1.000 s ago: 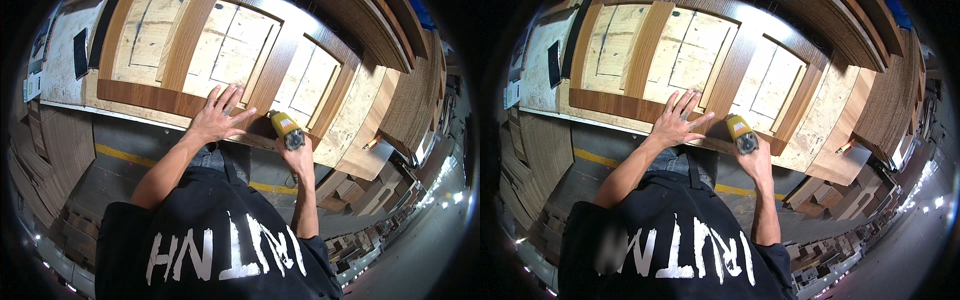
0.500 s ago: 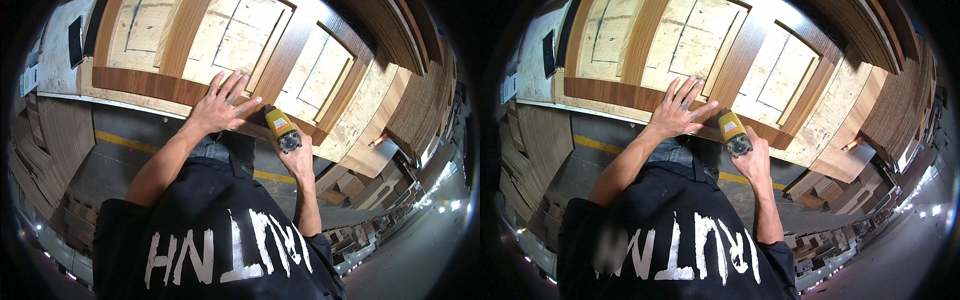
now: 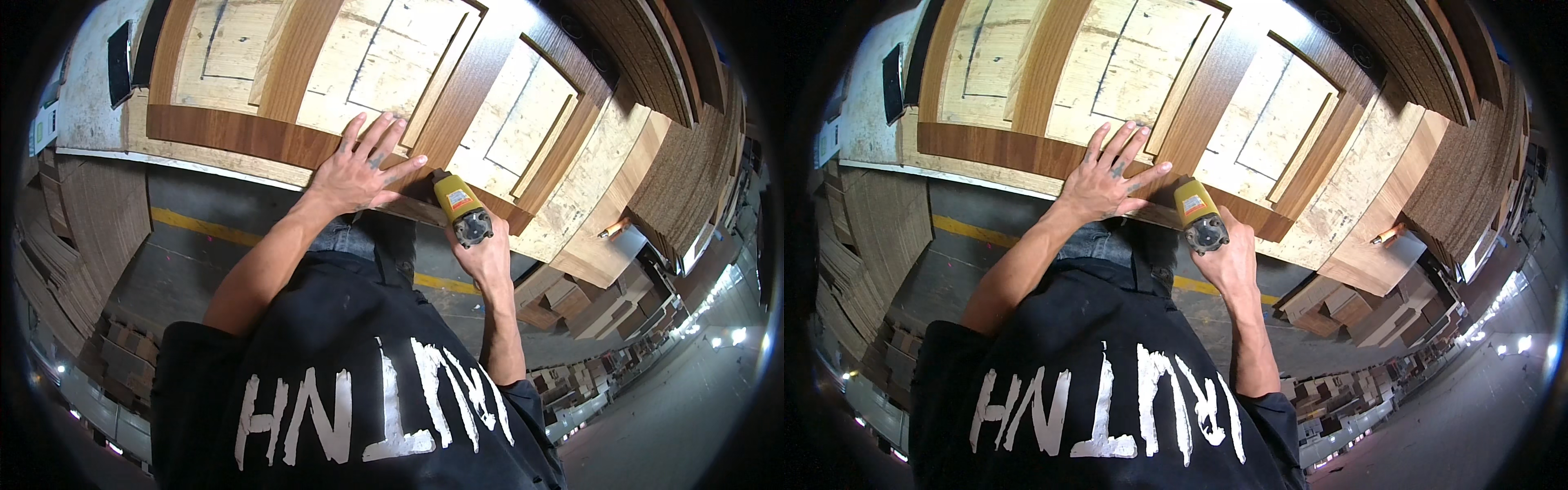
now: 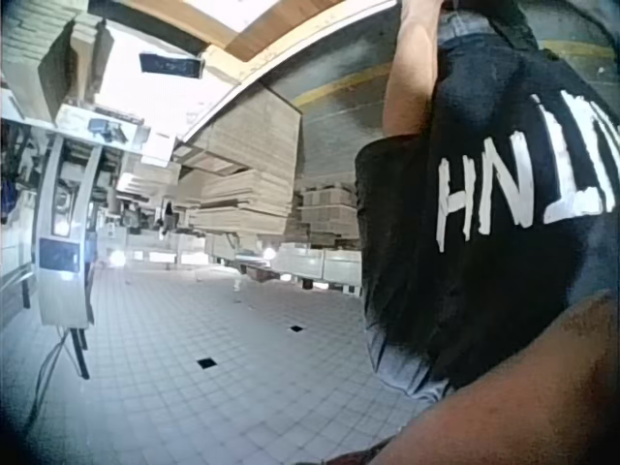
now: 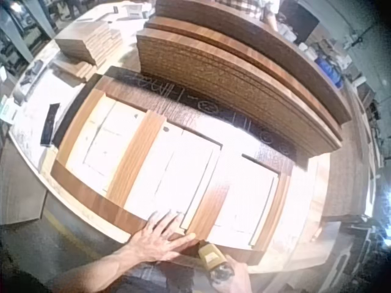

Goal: The person assembles a wooden frame by placing thin wooden strips onto a larger frame and securing them with a nail gun. They repeatedly position and fasten strips, then stack the completed frame with others on the workbench.

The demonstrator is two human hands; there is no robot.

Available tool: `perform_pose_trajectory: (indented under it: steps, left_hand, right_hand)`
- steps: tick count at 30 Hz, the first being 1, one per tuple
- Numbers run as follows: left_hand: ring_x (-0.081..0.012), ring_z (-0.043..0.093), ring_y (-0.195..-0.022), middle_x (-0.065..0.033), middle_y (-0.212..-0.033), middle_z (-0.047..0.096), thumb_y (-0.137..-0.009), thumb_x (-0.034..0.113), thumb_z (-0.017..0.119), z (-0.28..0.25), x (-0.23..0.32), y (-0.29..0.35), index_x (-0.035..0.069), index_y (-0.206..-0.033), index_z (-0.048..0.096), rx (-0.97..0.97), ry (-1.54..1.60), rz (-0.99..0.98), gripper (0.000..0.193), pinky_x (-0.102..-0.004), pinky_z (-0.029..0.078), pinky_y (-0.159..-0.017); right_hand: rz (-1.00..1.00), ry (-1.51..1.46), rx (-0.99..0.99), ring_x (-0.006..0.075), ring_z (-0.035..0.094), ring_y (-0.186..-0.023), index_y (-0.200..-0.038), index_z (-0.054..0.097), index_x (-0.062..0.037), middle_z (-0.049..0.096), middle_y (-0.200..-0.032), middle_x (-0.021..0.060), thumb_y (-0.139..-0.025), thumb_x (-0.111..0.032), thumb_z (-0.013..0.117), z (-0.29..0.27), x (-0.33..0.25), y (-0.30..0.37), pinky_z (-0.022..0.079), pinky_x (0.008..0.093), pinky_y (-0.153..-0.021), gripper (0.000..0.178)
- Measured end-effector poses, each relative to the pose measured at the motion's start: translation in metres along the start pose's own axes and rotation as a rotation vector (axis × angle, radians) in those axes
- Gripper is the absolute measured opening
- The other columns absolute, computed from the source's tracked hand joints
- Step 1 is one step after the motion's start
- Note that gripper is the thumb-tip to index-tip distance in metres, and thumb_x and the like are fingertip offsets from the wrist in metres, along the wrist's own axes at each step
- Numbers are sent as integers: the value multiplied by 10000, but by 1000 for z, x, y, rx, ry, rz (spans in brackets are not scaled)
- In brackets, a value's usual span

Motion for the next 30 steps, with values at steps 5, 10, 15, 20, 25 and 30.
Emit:
perform_pose_trajectory:
  steps: [5, 10, 15, 20, 25, 30]
  left_hand:
    - [-361, 218, -1544, -177, -1657, 252, -705, 590, 803, -4, -1, 2, 355, -1582, 355, 27, 27, -3, 1012, -611, 154, -1243]
    - [-361, 246, -1536, -176, -1648, 285, -664, 445, 852, -4, -3, 3, 333, -1560, 410, 8, 64, -14, 1005, -606, 170, -1239]
    - [-361, 258, -1532, -175, -1646, 290, -630, 369, 873, -7, -3, 2, 326, -1550, 428, 38, 81, -18, 1022, -593, 178, -1240]
    - [-362, 248, -1535, -174, -1649, 284, -624, 374, 878, -7, -3, 2, 323, -1549, 426, 31, 80, -16, 1031, -584, 168, -1246]
    - [-358, 249, -1535, -179, -1647, 287, -647, 370, 866, -6, -1, 2, 323, -1546, 431, 35, 78, -17, 1000, -578, 165, -1249]
    - [-343, 252, -1536, -173, -1643, 299, -674, 368, 849, -9, -2, 1, 326, -1547, 431, 57, 35, -16, 968, -569, 162, -1255]
  right_hand:
    - [6, 4, -22, 453, 683, -775, -876, 632, 29, 673, -752, 263, -774, -122, 757, 0, -2, -2, 545, 457, -689, 221]
    - [-30, -11, -34, 460, 678, -782, -883, 634, 28, 670, -751, 263, -774, -132, 751, 6, -18, -7, 544, 457, -698, 226]
    - [-62, 24, -67, 461, 679, -781, -904, 643, 33, 668, -754, 271, -786, -147, 736, 11, -19, -12, 544, 459, -710, 235]
    - [-47, 21, -73, 462, 676, -768, -889, 640, 37, 665, -748, 274, -789, -142, 731, 10, -20, -11, 544, 461, -710, 224]
    - [-59, 17, -70, 464, 670, -749, -860, 627, 40, 653, -723, 276, -787, -137, 734, 7, -25, -9, 539, 466, -694, 219]
    - [-76, 83, -61, 465, 667, -728, -858, 626, 43, 641, -698, 280, -778, -143, 745, 9, -23, -12, 535, 479, -684, 235]
Point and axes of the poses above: each hand's wrist, its own y-axis away from the middle knuckle, its own z-axis out of the palm, x = y × z, the point moved 10 cm from there along -y, towards the middle knuckle
